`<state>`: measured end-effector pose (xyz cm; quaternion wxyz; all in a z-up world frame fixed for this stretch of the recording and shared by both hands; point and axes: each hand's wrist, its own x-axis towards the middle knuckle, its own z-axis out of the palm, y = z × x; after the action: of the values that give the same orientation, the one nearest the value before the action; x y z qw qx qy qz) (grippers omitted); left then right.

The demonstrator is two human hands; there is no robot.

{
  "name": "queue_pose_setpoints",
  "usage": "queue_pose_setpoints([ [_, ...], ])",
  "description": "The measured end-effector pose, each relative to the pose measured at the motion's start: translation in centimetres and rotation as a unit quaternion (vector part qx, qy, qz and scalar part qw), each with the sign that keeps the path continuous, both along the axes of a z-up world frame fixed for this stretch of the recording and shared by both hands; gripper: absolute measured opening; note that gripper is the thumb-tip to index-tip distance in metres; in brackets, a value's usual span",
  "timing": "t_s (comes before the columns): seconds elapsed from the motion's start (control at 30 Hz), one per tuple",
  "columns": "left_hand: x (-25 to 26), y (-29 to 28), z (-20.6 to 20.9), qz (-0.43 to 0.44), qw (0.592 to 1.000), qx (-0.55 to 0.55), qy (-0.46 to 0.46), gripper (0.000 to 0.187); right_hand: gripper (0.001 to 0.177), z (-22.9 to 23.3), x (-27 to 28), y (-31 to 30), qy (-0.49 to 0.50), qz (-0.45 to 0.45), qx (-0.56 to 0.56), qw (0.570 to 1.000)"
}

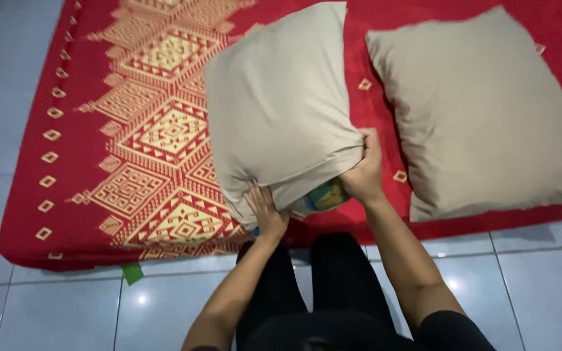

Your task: The person inserts a patterned pillow into a beige pillowcase on a red patterned mat. They align the pillow, tuck it into the case, smooth the fabric, and adjust the corners to fit the case fully.

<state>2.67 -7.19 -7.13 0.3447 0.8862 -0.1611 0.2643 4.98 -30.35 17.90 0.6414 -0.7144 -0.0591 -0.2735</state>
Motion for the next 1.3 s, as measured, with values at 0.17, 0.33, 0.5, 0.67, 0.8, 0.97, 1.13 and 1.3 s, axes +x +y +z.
queue_pose_setpoints([
  [0.17, 2.1, -2.4, -0.9, -0.022, 0.997, -0.071, -0.005, 0.089, 0.049, 5.9, 0.8, 3.1, -0.038, -0.007, -0.120, 0.992],
  [0.33, 5.2, -7.6, 0.4, -0.162, 0.961, -0.220, 0.036, 0.060, 0.061, 10.1, 1.3, 7.6, -0.144, -0.049, -0.350, 0.924],
  [0.5, 4.8, -13.1, -0.1, -0.187, 0.948, -0.247, 0.069, 0.053, 0.042, 9.2, 2.2, 14.1, -0.100, -0.023, -0.479, 0.872],
  [0.67, 3.9, -14.4, -4.6, -0.043, 0.965, -0.214, 0.143, 0.048, 0.030, 0.0, 3.3, 21.6, -0.085, -0.002, -0.575, 0.814],
  [0.8, 3.4, -12.8, -6.0, 0.026, 0.937, -0.282, 0.202, 0.045, 0.026, -8.9, 2.7, 26.5, -0.074, 0.030, -0.615, 0.784],
  [0.97, -0.1, -8.7, -5.6, -0.031, 0.850, -0.294, 0.436, 0.047, 0.041, -14.9, 0.0, 28.1, -0.039, 0.184, -0.584, 0.790],
  [1.13, -4.3, -0.5, 0.6, -0.435, 0.783, -0.255, 0.363, 0.051, 0.038, -13.5, -0.6, 20.0, -0.168, 0.323, -0.354, 0.861],
  [1.3, -2.7, 6.3, 7.1, -0.091, 0.972, -0.031, 0.215, 0.019, 0.018, -12.8, 2.0, 6.4, -0.129, 0.003, -0.440, 0.889],
])
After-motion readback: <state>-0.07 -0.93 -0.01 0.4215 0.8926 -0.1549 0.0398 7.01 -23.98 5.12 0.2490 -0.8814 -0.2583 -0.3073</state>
